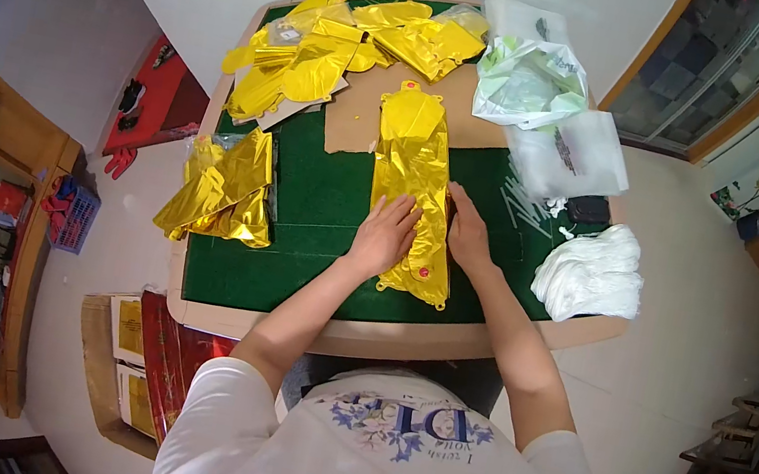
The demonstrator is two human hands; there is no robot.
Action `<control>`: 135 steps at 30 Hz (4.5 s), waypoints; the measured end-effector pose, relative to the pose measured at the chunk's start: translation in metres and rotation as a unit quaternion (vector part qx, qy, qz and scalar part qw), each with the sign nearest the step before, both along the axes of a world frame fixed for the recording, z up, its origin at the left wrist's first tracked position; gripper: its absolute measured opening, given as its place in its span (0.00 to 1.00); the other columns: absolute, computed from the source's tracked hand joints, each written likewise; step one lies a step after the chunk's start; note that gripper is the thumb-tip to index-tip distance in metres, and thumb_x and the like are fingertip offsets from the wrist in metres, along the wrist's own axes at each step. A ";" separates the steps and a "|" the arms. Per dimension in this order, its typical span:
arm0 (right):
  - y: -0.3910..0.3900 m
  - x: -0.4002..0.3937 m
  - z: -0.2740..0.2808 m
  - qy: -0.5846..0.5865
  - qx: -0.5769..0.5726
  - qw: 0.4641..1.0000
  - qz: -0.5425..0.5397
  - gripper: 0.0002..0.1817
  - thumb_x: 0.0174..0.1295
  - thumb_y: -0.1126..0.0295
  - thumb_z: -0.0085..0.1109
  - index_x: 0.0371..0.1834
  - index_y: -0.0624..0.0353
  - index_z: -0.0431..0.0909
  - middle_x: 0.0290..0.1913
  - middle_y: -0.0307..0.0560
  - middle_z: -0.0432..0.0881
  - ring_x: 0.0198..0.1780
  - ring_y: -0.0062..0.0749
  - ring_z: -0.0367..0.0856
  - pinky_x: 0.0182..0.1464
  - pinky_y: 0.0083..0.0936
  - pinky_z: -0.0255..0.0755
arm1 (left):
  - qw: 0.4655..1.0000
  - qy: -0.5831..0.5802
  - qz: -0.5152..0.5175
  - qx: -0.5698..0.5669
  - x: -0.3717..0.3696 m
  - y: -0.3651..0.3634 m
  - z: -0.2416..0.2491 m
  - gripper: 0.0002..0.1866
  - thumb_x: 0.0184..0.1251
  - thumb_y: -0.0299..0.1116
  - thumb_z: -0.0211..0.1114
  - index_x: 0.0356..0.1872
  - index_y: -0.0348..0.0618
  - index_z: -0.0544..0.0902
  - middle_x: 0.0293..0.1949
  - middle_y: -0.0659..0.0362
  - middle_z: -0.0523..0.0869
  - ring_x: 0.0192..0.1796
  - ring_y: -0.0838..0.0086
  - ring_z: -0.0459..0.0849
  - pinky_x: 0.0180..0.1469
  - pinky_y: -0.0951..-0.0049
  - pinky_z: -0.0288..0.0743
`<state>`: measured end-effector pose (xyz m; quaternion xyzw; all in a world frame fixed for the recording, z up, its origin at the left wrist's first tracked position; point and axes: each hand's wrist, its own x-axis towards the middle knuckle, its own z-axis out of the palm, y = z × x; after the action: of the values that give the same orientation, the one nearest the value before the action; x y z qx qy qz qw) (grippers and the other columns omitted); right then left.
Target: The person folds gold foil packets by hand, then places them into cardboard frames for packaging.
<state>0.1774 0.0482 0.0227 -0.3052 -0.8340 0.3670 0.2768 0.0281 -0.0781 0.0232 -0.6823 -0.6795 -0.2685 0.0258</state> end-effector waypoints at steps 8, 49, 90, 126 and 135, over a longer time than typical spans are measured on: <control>0.006 0.016 -0.012 -0.078 0.141 0.987 0.013 0.22 0.59 0.84 0.46 0.56 0.62 0.77 0.67 0.54 0.71 0.72 0.44 0.64 0.75 0.41 0.53 | 1.000 0.005 -0.002 -0.004 0.001 0.000 0.002 0.21 0.68 0.34 0.59 0.61 0.42 0.75 0.64 0.50 0.74 0.69 0.57 0.69 0.72 0.50 0.56; -0.010 0.004 -0.008 -0.152 0.218 0.963 0.043 0.21 0.70 0.67 0.48 0.65 0.58 0.71 0.69 0.49 0.68 0.74 0.40 0.60 0.75 0.47 0.49 | 0.998 -0.054 0.017 0.025 -0.021 0.018 0.014 0.20 0.66 0.33 0.60 0.58 0.37 0.76 0.62 0.46 0.74 0.65 0.51 0.71 0.68 0.55 0.63; -0.012 0.004 -0.006 -0.132 0.206 0.969 0.041 0.21 0.66 0.69 0.51 0.63 0.56 0.71 0.68 0.51 0.69 0.73 0.43 0.61 0.75 0.48 0.49 | 0.860 -0.293 0.414 -0.064 -0.143 0.154 0.026 0.13 0.65 0.33 0.56 0.34 0.33 0.84 0.35 0.44 0.86 0.35 0.51 0.86 0.37 0.57 0.79; -0.011 0.003 -0.008 -0.141 0.205 0.967 0.044 0.21 0.67 0.69 0.48 0.63 0.58 0.71 0.68 0.52 0.68 0.74 0.41 0.60 0.74 0.49 0.49 | 0.982 -0.106 0.156 0.003 -0.058 -0.010 0.003 0.21 0.71 0.35 0.56 0.62 0.39 0.76 0.66 0.50 0.74 0.73 0.57 0.64 0.75 0.50 0.48; -0.011 0.003 -0.009 -0.134 0.208 0.968 0.041 0.20 0.67 0.70 0.49 0.61 0.58 0.72 0.68 0.52 0.69 0.74 0.42 0.60 0.74 0.50 0.49 | 0.988 -0.062 0.101 -0.102 -0.028 -0.047 0.014 0.38 0.61 0.48 0.68 0.69 0.42 0.67 0.73 0.51 0.63 0.77 0.58 0.54 0.76 0.47 0.41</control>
<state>0.1800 0.0373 0.0141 -0.2528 -0.9332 0.1524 0.2050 0.0003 -0.1252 0.0369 -0.5912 -0.7691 -0.2356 -0.0593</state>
